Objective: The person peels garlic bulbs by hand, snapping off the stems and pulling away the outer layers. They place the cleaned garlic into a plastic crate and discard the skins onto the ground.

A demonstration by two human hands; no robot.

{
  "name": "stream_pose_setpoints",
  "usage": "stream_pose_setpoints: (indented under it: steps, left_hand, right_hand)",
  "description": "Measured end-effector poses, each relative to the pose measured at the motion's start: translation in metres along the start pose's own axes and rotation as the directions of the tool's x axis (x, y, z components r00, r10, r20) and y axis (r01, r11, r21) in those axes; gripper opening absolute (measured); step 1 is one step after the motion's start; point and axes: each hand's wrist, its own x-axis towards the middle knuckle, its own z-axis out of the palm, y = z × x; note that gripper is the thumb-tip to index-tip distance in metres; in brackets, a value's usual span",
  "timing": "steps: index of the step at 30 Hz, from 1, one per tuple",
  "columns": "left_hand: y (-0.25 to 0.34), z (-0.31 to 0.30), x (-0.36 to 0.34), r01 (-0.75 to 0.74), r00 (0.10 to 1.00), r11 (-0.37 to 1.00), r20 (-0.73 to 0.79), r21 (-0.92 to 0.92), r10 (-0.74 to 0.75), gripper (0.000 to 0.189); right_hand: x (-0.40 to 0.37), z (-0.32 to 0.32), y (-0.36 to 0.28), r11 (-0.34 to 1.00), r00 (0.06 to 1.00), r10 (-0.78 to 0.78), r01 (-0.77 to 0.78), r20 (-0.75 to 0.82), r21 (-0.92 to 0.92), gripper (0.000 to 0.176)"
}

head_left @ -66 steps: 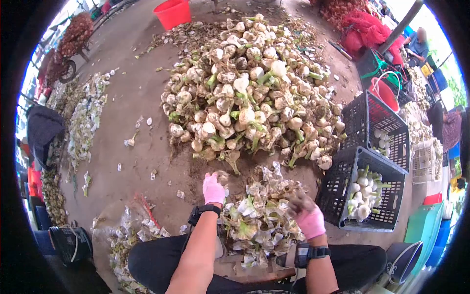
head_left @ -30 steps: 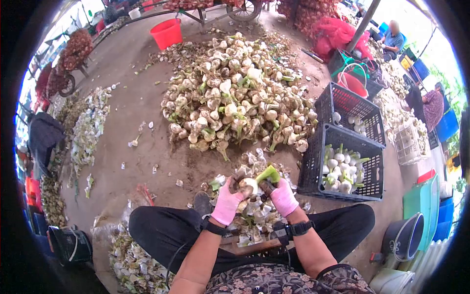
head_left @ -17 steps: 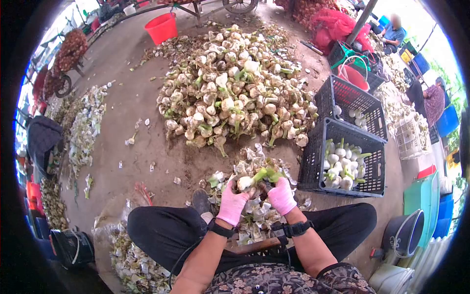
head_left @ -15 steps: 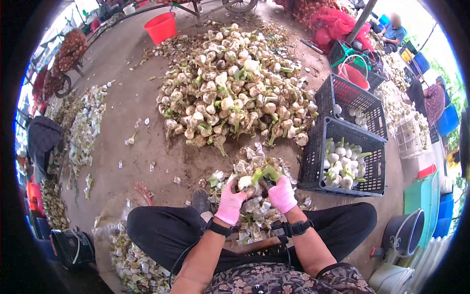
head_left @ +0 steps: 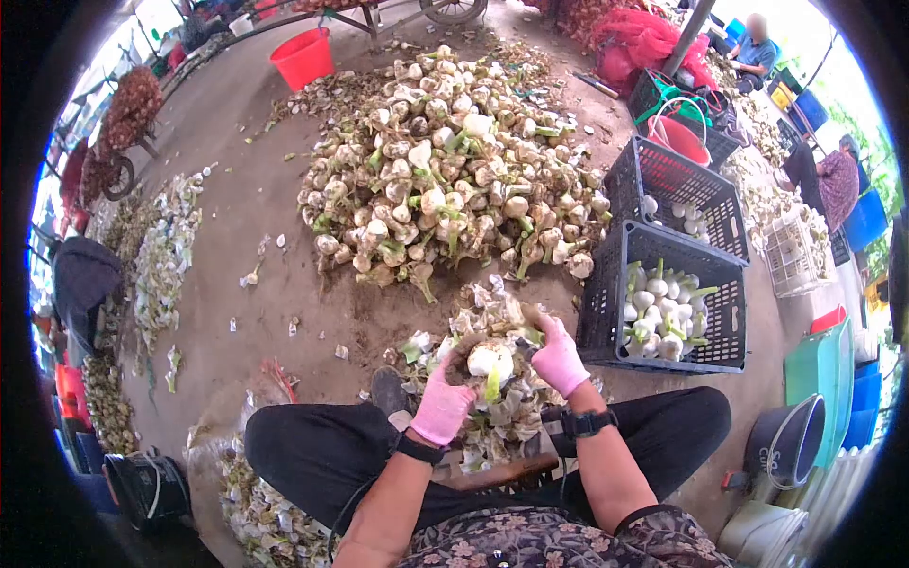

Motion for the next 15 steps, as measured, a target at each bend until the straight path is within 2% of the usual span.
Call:
stream_pose_setpoints:
  steps: [1, 2, 4, 5, 6, 7, 9, 11, 12, 13, 14, 15]
  left_hand:
    - [-0.003, -0.002, 0.002, -0.05, 0.999, 0.994, -0.016, 0.102, 0.052, 0.063]
    - [-0.005, -0.004, 0.002, -0.047, 0.999, 0.994, -0.016, 0.1, 0.049, 0.063]
    - [0.002, 0.0, 0.002, -0.06, 0.997, 0.942, -0.03, 0.331, 0.074, 0.066]
    - [0.007, 0.005, 0.001, -0.058, 0.997, 0.942, -0.028, 0.33, 0.071, 0.066]
    - [0.015, 0.012, -0.001, -0.021, 0.998, 0.958, -0.056, 0.287, 0.039, 0.066]
    - [0.019, 0.015, -0.001, 0.014, 0.996, 0.97, -0.086, 0.243, 0.007, 0.066]
    - [0.016, 0.005, 0.003, -0.013, 0.998, 0.975, -0.057, 0.223, 0.026, 0.066]
    - [0.015, 0.003, 0.004, -0.037, 0.999, 0.979, -0.023, 0.201, 0.043, 0.066]
    - [0.016, 0.005, 0.003, -0.003, 0.999, 0.987, -0.042, 0.161, 0.01, 0.058]
    - [0.017, 0.006, 0.003, 0.031, 0.998, 0.992, -0.059, 0.12, -0.024, 0.051]
    - [0.015, 0.006, 0.002, 0.03, 0.998, 0.992, -0.058, 0.119, -0.023, 0.051]
    - [0.014, 0.006, 0.001, 0.044, 0.997, 0.999, -0.055, -0.01, -0.044, 0.05]
  right_hand:
    - [-0.002, -0.005, -0.009, 0.991, 0.998, -0.056, 0.052, 0.032, 0.125, 0.064]
    - [-0.003, -0.009, -0.016, 0.991, 0.998, -0.054, 0.049, 0.031, 0.124, 0.064]
    - [-0.004, -0.015, -0.028, 0.945, 0.971, -0.155, 0.092, 0.182, 0.314, 0.062]
    - [-0.005, -0.019, -0.033, 0.943, 0.959, -0.134, 0.046, 0.25, 0.33, 0.056]
    - [-0.007, -0.022, -0.038, 0.944, 0.96, -0.132, 0.045, 0.248, 0.328, 0.056]
    - [-0.009, -0.024, -0.044, 0.946, 0.951, -0.16, 0.071, 0.266, 0.315, 0.052]
    - [-0.012, -0.024, -0.053, 0.949, 0.938, -0.188, 0.097, 0.29, 0.301, 0.048]
    - [-0.014, -0.023, -0.061, 0.977, 0.952, -0.195, 0.165, 0.238, 0.138, 0.045]
    - [-0.014, -0.023, -0.063, 0.979, 0.956, -0.202, 0.195, 0.211, 0.054, 0.043]
    - [-0.014, -0.022, -0.061, 0.979, 0.956, -0.202, 0.195, 0.212, 0.053, 0.043]
    - [-0.014, -0.021, -0.058, 0.971, 0.95, -0.229, 0.239, 0.21, -0.023, 0.04]
    - [-0.015, -0.02, -0.057, 0.954, 0.943, -0.257, 0.282, 0.211, -0.098, 0.037]
